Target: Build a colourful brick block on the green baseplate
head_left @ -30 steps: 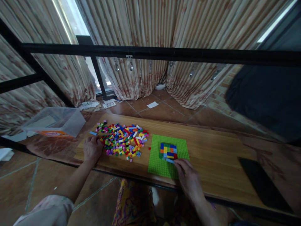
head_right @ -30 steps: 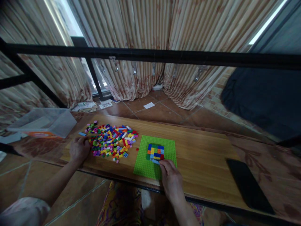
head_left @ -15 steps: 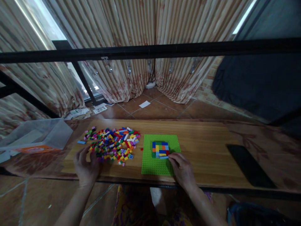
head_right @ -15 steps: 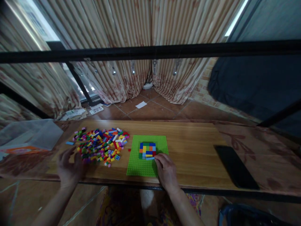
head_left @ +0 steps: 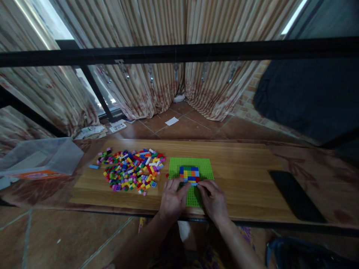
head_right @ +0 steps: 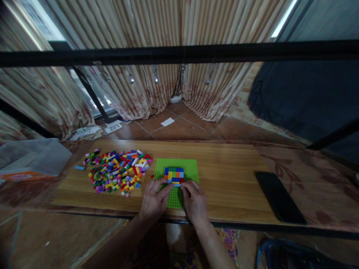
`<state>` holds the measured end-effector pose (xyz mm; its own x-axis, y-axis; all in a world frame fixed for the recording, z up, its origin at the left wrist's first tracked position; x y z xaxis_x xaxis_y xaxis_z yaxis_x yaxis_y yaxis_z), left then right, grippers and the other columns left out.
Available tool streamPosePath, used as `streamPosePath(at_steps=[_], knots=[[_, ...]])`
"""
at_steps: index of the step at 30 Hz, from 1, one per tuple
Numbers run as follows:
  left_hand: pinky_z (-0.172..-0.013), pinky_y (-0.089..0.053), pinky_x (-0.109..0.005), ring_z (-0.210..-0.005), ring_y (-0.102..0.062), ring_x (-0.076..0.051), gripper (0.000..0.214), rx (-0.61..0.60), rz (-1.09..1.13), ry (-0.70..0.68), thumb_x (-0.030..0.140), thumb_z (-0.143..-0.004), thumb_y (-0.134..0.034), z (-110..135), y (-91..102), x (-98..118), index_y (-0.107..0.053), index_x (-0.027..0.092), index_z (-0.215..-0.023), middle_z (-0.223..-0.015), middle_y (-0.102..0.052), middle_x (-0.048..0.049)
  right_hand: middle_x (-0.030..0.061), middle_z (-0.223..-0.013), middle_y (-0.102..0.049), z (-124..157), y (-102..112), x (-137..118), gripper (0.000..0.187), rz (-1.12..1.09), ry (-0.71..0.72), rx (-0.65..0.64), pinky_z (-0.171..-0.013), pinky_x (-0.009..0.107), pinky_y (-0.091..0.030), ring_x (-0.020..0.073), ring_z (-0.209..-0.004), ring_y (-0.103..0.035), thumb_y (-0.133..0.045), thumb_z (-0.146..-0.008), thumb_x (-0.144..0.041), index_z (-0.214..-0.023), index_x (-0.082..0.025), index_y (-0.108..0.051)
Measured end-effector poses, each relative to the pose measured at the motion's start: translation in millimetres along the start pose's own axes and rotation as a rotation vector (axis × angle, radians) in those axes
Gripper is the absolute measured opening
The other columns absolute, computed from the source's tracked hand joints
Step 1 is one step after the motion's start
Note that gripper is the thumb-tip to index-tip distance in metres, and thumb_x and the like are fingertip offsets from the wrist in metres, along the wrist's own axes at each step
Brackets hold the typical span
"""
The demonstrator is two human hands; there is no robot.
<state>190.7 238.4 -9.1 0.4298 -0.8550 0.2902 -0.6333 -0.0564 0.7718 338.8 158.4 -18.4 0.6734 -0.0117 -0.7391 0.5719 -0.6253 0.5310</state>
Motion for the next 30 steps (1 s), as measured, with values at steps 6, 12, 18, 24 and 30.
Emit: streamPosePath(at_steps=[6, 12, 18, 24, 30], knots=[[-0.083, -0.045, -0.039, -0.096, -0.055, -0.022, 0.028, -0.039, -0.079, -0.028, 0.015, -0.089, -0.052, 1.3, -0.8, 3.8, -0.068, 0.024, -0.110, -0.106, -0.063, -0.0083, 0.0051, -0.089, -0.071, 0.2, 1.9, 1.3, 0.020, -0.063, -0.082, -0.001, -0.078, 0.032, -0.052, 0.0184, -0.083, -0.066, -0.056, -0.090, -0.036, -0.091, -0.022, -0.071], [-0.082, -0.044, -0.038, -0.094, -0.055, -0.022, 0.027, -0.042, -0.106, -0.021, 0.015, -0.089, -0.052, 0.7, -1.0, 7.1, -0.069, 0.024, -0.108, -0.105, -0.065, -0.0070, 0.0081, -0.093, -0.072, -5.5, 8.2, 7.7, 0.034, -0.168, -0.295, 0.041, -0.081, 0.035, -0.051, 0.0212, -0.088, -0.067, -0.052, -0.089, -0.047, -0.092, -0.019, -0.071], [-0.082, -0.044, -0.038, -0.093, -0.055, -0.022, 0.025, -0.013, -0.119, -0.034, 0.017, -0.089, -0.054, 0.3, -1.3, 8.0, -0.068, 0.024, -0.108, -0.104, -0.065, -0.0066, 0.0095, -0.091, -0.072, -12.6, 4.2, 3.3, 0.041, -0.075, -0.361, -0.016, -0.075, 0.035, -0.050, 0.0223, -0.079, -0.066, -0.059, -0.081, -0.054, -0.093, -0.017, -0.070], [-0.083, -0.043, -0.039, -0.095, -0.055, -0.023, 0.026, -0.002, -0.111, -0.028, 0.015, -0.089, -0.053, 2.7, -5.3, 7.5, -0.068, 0.023, -0.107, -0.106, -0.064, -0.0080, 0.0077, -0.082, -0.072, -16.4, 1.4, 4.1, 0.039, -0.028, -0.401, -0.057, -0.069, 0.035, -0.048, 0.0223, -0.071, -0.065, -0.058, -0.078, -0.054, -0.089, -0.018, -0.069], [-0.085, -0.043, -0.040, -0.095, -0.055, -0.022, 0.028, -0.001, -0.088, -0.003, 0.013, -0.087, -0.052, 3.4, -6.8, 8.0, -0.069, 0.023, -0.107, -0.108, -0.062, -0.0088, 0.0080, -0.078, -0.073, -21.5, 0.6, 7.9, 0.034, -0.019, -0.427, -0.114, -0.069, 0.035, -0.048, 0.0232, -0.071, -0.066, -0.059, -0.076, -0.052, -0.082, -0.020, -0.068]])
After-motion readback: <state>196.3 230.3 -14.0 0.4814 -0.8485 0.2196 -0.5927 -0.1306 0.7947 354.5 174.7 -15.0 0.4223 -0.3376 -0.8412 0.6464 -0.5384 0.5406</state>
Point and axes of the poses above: each hand's wrist, its own z-axis away from the middle knuckle, its own y-axis out of the back of the hand, x = y × z, the point moved 2 cm from there along -z, towards the middle knuckle
